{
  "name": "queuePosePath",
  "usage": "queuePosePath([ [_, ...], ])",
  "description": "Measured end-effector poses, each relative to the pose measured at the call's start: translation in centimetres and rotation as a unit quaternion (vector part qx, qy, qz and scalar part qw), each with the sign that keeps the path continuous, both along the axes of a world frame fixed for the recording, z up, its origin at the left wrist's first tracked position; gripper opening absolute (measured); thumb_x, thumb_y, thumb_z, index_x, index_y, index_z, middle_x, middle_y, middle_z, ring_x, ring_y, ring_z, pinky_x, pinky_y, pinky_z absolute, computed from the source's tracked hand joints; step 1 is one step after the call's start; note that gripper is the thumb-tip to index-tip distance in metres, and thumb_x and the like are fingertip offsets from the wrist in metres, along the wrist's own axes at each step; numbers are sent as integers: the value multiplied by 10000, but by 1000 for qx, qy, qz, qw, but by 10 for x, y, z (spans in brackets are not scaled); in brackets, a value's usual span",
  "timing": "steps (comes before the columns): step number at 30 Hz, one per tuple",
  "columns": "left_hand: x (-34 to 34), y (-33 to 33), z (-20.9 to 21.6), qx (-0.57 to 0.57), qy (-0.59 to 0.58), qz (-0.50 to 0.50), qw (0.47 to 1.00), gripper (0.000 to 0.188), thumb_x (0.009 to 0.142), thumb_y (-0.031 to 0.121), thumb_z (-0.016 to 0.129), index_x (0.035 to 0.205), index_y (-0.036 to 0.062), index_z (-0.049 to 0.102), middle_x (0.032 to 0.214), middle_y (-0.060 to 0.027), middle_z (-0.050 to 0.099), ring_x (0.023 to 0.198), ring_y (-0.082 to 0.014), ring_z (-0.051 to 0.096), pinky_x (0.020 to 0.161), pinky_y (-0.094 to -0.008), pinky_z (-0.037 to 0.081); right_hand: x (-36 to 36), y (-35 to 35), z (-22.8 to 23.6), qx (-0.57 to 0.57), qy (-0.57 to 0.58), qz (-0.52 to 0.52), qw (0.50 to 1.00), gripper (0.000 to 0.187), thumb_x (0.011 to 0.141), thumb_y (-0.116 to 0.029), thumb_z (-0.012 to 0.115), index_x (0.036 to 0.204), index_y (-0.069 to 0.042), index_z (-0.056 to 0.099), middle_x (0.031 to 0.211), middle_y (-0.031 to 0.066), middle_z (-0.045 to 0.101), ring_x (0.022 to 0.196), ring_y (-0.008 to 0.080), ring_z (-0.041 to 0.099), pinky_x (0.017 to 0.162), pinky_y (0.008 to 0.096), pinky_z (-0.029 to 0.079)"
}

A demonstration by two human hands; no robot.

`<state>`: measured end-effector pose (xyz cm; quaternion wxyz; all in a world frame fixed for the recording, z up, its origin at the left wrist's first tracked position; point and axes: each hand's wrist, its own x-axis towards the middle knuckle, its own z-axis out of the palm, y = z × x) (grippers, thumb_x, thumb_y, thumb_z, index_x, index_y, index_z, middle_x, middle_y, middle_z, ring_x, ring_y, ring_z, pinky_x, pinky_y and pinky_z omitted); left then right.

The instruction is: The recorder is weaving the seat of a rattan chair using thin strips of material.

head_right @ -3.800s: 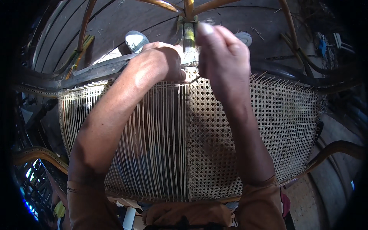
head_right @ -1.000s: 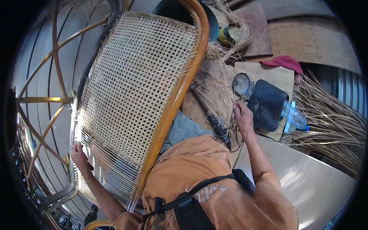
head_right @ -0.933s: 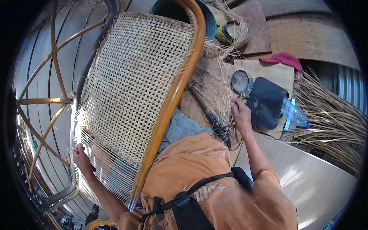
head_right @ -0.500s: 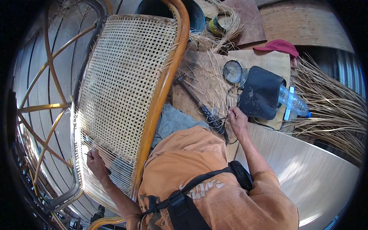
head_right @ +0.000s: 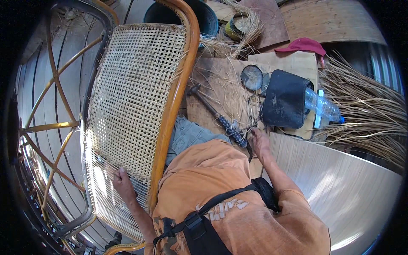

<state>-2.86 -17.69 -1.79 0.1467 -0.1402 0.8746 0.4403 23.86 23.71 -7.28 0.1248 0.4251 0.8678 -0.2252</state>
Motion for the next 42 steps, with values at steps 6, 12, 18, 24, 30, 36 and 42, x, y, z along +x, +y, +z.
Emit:
queuePosePath([
  [6, 8, 5, 5, 7, 11, 7, 1000, 225, 928, 199, 575, 785, 28, 543, 654, 56, 406, 606, -46, 329, 540, -203, 297, -40, -24, 14, -34, 23, -45, 998, 316, 821, -172, 621, 1104, -55, 546, 943, 174, 577, 900, 333, 567, 810, 427, 466],
  [12, 13, 7, 11, 29, 24, 14, 999, 201, 927, 185, 580, 814, 20, 565, 653, 63, 408, 602, -42, 324, 539, -198, 296, -63, -37, 7, 47, 1, 111, 993, 346, 769, -198, 673, 1071, -74, 557, 998, 148, 584, 981, 318, 542, 825, 419, 447],
  [18, 19, 3, 10, 36, 37, 8, 999, 204, 928, 185, 582, 814, 18, 562, 655, 66, 406, 599, -37, 322, 536, -191, 293, -65, 24, 31, 72, -10, -17, 997, 237, 814, -120, 594, 1045, -71, 574, 967, 208, 596, 931, 408, 562, 772, 447, 463],
  [24, 26, -3, 12, 25, 16, 27, 999, 219, 928, 205, 581, 809, 24, 553, 657, 65, 399, 606, -39, 323, 547, -199, 299, -84, 14, 31, 195, 105, -28, 975, 322, 815, -117, 608, 1114, -30, 524, 1040, 215, 578, 1010, 389, 548, 827, 418, 447],
  [30, 30, -2, 9, 30, 62, 21, 997, 206, 920, 196, 596, 832, 12, 571, 651, 65, 411, 594, -33, 325, 521, -193, 290, -93, -42, 9, 19, -27, 113, 993, 371, 783, -169, 654, 1104, -40, 519, 1002, 199, 556, 972, 388, 520, 847, 459, 429],
  [36, 41, -5, 13, 54, 45, 27, 997, 200, 922, 191, 592, 841, 8, 578, 650, 62, 418, 596, -35, 340, 524, -195, 299, -64, -5, 26, 150, -66, 88, 983, 331, 766, -128, 658, 1071, -57, 552, 958, 154, 556, 937, 340, 512, 767, 448, 440],
  [42, 44, -5, 16, 32, 59, 3, 998, 203, 923, 193, 590, 843, 7, 577, 653, 56, 425, 593, -43, 347, 530, -202, 312, -60, 7, 41, 232, -56, 22, 971, 306, 784, -105, 643, 1075, -50, 567, 994, 166, 568, 963, 340, 539, 799, 423, 453],
])
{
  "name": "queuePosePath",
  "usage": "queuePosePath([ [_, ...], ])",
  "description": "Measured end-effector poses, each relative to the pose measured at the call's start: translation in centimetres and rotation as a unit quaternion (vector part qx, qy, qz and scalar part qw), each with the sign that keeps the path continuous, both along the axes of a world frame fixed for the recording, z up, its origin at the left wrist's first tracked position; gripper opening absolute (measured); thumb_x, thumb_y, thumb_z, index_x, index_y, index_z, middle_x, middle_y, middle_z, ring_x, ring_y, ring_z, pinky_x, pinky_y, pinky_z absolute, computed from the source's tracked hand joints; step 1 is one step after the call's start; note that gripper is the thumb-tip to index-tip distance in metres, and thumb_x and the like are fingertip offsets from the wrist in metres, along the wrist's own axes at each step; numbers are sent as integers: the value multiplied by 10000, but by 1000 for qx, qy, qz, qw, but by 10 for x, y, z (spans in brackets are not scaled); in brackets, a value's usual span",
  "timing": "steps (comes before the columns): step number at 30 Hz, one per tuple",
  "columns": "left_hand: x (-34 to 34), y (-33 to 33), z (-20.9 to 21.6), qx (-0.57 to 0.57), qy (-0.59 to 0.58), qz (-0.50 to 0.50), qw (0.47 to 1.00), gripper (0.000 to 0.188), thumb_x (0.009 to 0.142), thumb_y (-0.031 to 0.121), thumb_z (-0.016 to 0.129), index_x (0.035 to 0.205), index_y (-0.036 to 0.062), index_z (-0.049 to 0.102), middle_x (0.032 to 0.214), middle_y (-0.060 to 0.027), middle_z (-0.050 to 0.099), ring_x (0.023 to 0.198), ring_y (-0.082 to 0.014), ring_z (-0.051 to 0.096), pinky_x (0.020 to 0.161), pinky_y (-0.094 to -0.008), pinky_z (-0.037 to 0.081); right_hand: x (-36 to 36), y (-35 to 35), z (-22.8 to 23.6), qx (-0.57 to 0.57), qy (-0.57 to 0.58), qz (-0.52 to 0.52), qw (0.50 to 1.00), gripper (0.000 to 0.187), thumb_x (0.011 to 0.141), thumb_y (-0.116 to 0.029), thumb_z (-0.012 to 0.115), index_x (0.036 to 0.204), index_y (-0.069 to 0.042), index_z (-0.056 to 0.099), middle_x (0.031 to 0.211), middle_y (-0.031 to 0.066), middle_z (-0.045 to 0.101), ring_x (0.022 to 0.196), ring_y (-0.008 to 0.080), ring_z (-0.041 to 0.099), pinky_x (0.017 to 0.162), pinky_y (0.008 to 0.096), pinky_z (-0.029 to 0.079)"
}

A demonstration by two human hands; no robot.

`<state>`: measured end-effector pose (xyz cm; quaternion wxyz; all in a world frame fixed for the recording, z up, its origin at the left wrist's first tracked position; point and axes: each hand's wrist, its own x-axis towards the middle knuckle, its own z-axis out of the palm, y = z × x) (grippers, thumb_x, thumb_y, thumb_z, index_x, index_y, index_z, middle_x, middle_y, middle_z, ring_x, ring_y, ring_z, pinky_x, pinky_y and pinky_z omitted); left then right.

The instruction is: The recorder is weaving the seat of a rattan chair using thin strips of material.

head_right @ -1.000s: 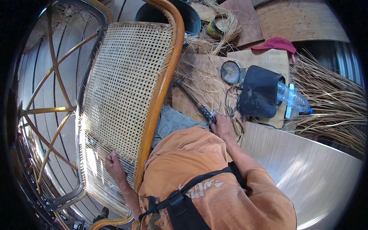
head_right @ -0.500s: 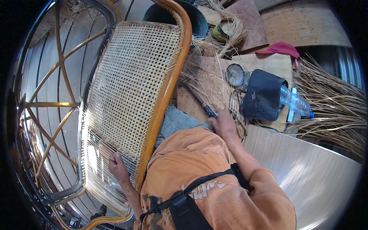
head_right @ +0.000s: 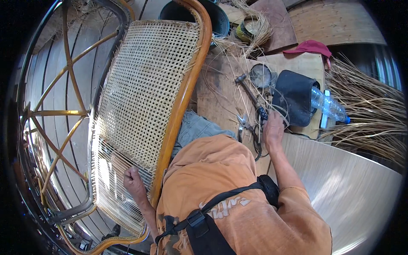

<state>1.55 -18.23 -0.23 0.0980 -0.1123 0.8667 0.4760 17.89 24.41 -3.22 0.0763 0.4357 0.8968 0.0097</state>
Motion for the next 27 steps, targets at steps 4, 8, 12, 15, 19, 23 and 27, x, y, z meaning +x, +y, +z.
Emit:
queuePosePath([
  [4, -3, 0, 2, -9, 11, 2, 1000, 209, 922, 196, 592, 832, 8, 575, 654, 55, 427, 594, -47, 351, 533, -207, 318, -5, -32, -10, -248, -1, -4, 969, 168, 889, -181, 540, 945, -36, 604, 861, 207, 629, 850, 367, 616, 738, 451, 483],
  [8, -5, 0, 5, -5, 6, 23, 1000, 209, 926, 202, 579, 818, 23, 565, 649, 56, 410, 596, -50, 346, 542, -208, 318, -2, -46, -39, -313, -124, -54, 940, 328, 848, -366, 579, 930, -53, 630, 891, 205, 645, 874, 377, 625, 754, 481, 493],
  [12, -5, -4, 5, -9, -67, 62, 996, 169, 905, 176, 591, 839, 20, 599, 651, 44, 453, 607, -58, 401, 559, -212, 355, 4, -45, -63, -316, -145, -64, 935, 323, 829, -330, 584, 964, -39, 625, 973, 231, 633, 930, 400, 598, 779, 470, 464],
  [15, -4, -9, 5, -20, -3, 50, 999, 161, 869, 146, 615, 825, -9, 612, 667, -37, 535, 608, -111, 477, 579, -266, 417, 1, -38, -34, -405, 11, -278, 871, 384, 857, -329, 503, 995, 21, 581, 987, 267, 614, 950, 423, 573, 768, 422, 438],
  [19, -12, -11, 5, -29, 18, 62, 998, 160, 869, 156, 628, 867, -3, 619, 700, -104, 577, 598, -170, 534, 600, -285, 449, -52, -28, 50, -282, -116, 41, 952, 292, 826, -243, 623, 926, 30, 602, 743, 197, 627, 674, 316, 610, 616, 401, 452],
  [23, -30, -13, 5, 6, 23, 47, 999, 172, 864, 175, 648, 907, 10, 628, 755, -120, 616, 650, -188, 597, 613, -294, 480, -119, -35, 122, -535, -97, -101, 833, 150, 784, -106, 588, 887, -5, 630, 625, 8, 569, 461, 92, 502, 413, 260, 384],
  [27, -52, -24, -4, 44, 17, 45, 998, 197, 893, 195, 623, 920, 1, 634, 745, -71, 602, 658, -104, 529, 626, -256, 456, -150, -72, 125, -709, 26, -149, 689, 442, 689, -34, 576, 1125, 36, 587, 930, 128, 659, 794, 192, 641, 720, 289, 521],
])
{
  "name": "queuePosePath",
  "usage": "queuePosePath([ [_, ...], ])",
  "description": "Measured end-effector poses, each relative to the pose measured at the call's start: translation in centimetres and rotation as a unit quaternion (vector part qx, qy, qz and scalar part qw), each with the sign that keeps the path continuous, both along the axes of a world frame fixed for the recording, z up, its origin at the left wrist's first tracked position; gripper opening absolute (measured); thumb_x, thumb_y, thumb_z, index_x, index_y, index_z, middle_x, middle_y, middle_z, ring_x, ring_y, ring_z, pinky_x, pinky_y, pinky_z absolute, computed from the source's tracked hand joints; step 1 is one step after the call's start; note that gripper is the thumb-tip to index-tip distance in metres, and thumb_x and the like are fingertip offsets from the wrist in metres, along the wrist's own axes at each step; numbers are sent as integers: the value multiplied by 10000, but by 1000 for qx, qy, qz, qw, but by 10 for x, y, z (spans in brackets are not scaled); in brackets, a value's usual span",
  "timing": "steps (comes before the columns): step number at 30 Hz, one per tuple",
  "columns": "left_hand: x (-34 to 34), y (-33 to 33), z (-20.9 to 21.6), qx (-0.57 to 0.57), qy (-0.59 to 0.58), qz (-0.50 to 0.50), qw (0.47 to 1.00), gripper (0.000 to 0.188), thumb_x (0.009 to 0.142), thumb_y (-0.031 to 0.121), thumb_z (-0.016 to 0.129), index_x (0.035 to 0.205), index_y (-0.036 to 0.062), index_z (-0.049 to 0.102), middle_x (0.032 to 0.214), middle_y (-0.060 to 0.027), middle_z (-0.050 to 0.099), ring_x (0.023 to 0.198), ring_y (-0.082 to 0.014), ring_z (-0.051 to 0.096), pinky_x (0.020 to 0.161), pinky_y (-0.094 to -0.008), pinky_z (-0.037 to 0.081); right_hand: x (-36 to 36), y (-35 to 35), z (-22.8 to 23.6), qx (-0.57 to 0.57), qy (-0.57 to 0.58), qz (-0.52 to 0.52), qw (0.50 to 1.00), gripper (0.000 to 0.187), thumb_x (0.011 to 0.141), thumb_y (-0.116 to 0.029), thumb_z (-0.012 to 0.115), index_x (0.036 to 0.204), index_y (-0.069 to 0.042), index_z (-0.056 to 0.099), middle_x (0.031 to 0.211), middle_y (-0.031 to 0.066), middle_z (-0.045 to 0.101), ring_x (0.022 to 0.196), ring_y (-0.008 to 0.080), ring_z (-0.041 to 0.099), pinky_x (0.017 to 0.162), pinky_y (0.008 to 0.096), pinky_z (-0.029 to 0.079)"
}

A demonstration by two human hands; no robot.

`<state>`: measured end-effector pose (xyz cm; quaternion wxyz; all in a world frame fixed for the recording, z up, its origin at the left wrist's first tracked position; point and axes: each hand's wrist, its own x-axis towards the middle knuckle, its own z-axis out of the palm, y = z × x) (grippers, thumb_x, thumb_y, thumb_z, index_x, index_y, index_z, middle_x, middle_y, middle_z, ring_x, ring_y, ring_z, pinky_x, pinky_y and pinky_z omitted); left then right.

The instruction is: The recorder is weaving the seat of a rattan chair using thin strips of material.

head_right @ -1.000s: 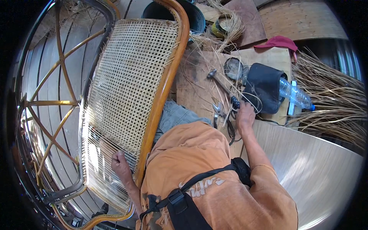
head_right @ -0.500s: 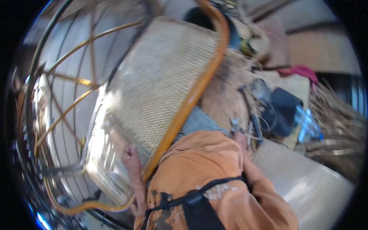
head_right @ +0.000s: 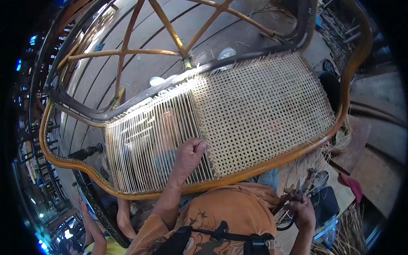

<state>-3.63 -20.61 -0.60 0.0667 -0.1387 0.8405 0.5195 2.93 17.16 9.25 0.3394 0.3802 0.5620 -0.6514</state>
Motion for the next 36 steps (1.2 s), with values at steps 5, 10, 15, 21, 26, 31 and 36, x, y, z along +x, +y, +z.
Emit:
queuePosePath([
  [5, -23, -16, -15, 11, -33, -6, 999, 205, 894, 205, 619, 938, 5, 633, 767, -73, 618, 662, -118, 550, 625, -255, 466, -15, -21, -18, -50, -45, -35, 997, 450, 697, -103, 635, 1117, -2, 507, 973, 124, 626, 885, 250, 626, 773, 351, 524],
  [10, -36, -19, -25, -2, -99, -33, 994, 220, 878, 235, 626, 969, 35, 635, 827, -125, 642, 703, -209, 634, 642, -307, 510, -57, -37, -26, 10, -6, 12, 1000, 351, 752, -217, 644, 1018, -32, 509, 831, 62, 574, 750, 198, 601, 684, 322, 500],
  [15, -46, -22, -31, 6, -152, -70, 986, 246, 879, 246, 611, 1005, 35, 622, 864, -133, 646, 734, -240, 645, 679, -336, 517, -160, -70, -52, 201, 41, 325, 923, 337, 863, -379, 557, 804, -48, 540, 588, -4, 516, 499, 91, 495, 487, 259, 394],
  [21, -49, -26, -34, 23, -159, -92, 983, 263, 888, 258, 583, 1059, 58, 590, 938, -140, 639, 773, -283, 645, 703, -350, 517, -268, -162, -91, 234, 101, 612, 749, 445, 896, -459, 522, 802, -25, 566, 606, 20, 517, 533, 131, 469, 505, 319, 391],
  [26, -51, -31, -36, 42, -187, -123, 974, 277, 893, 290, 571, 1028, 48, 582, 898, -129, 627, 775, -253, 630, 710, -359, 504, -333, -237, -112, 239, 88, 687, 681, 512, 905, -506, 491, 834, -11, 597, 632, 72, 522, 580, 182, 515, 546, 381, 427],
  [31, -53, -36, -37, 63, -190, -129, 971, 282, 900, 304, 556, 1018, 48, 573, 933, -147, 617, 808, -286, 629, 733, -378, 501, -364, -277, -134, 289, 103, 746, 591, 624, 925, -555, 417, 831, 29, 617, 685, 141, 580, 667, 256, 596, 643, 421, 482],
  [36, -55, -39, -37, 79, -213, -152, 962, 282, 907, 304, 545, 1026, 48, 568, 947, -152, 616, 831, -302, 628, 746, -384, 501, -374, -295, -155, 292, 118, 781, 539, 662, 888, -601, 451, 827, 36, 621, 720, 195, 615, 718, 313, 631, 672, 447, 476],
])
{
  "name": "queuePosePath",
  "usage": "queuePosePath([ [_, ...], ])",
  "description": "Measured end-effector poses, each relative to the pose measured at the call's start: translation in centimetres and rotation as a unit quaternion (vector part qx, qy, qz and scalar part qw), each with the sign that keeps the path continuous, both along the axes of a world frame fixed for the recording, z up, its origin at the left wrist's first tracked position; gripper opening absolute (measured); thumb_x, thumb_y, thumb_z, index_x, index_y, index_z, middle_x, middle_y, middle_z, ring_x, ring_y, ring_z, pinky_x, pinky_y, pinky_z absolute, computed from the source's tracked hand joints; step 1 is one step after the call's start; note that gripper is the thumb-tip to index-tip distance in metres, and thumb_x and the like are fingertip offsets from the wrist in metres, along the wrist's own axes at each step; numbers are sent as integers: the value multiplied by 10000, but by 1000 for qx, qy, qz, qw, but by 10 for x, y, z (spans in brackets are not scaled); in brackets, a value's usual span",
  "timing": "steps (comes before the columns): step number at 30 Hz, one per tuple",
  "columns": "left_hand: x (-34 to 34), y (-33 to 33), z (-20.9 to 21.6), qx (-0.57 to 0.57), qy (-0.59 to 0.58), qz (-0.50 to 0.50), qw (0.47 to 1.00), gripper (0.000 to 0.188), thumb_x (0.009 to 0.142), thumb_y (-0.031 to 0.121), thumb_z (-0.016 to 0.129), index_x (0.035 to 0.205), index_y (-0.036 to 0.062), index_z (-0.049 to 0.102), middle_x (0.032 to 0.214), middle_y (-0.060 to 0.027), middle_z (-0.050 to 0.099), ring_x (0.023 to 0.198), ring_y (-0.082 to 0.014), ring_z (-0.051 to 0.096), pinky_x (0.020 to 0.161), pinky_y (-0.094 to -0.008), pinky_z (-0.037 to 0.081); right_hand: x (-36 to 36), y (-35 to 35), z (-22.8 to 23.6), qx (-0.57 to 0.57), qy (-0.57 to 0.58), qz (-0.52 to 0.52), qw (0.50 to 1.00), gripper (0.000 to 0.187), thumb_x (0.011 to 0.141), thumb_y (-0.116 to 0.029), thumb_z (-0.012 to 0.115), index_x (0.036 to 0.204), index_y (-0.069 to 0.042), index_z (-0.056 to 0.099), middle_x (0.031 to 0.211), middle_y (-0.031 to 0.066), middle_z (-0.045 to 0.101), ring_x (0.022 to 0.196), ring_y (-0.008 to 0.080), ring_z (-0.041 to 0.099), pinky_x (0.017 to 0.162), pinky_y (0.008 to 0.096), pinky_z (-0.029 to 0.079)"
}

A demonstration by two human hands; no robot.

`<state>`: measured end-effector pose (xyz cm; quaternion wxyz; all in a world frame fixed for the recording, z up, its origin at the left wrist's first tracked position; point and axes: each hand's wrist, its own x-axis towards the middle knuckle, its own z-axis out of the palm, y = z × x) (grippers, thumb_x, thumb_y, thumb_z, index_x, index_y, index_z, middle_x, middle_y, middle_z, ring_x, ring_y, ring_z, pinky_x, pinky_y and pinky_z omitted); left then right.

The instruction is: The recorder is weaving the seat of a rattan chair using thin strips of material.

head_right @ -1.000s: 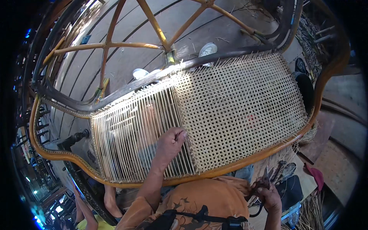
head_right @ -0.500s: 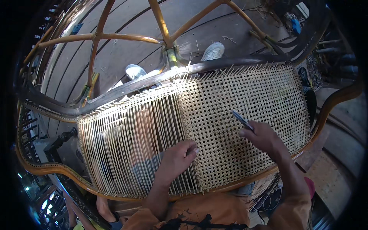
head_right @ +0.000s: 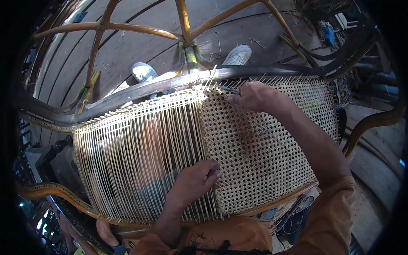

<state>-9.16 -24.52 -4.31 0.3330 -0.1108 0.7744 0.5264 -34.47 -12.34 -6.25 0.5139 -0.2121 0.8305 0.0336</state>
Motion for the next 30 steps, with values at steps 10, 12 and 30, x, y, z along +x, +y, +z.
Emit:
queuePosePath([
  [10, 3, 0, -4, 3, 29, 14, 999, 288, 906, 296, 554, 1051, 48, 570, 949, -151, 623, 834, -302, 635, 740, -388, 509, 2, -9, 1, 9, 34, 67, 997, 641, 913, -545, 431, 935, 58, 647, 982, 262, 630, 984, 353, 614, 878, 427, 470],
  [12, 3, 0, -5, 3, 36, 21, 999, 290, 905, 294, 557, 1058, 48, 574, 951, -152, 625, 837, -302, 637, 741, -386, 511, 2, -10, 3, 17, 30, 49, 998, 629, 912, -539, 436, 944, 52, 650, 990, 262, 628, 992, 350, 611, 894, 425, 461],
  [30, 1, -1, -3, 0, 14, 10, 1000, 295, 911, 304, 554, 1048, 46, 589, 957, -138, 636, 844, -283, 642, 751, -369, 513, 4, -10, 5, -35, 77, 70, 994, 585, 899, -524, 482, 942, 40, 630, 924, 248, 641, 950, 350, 616, 868, 433, 464],
])
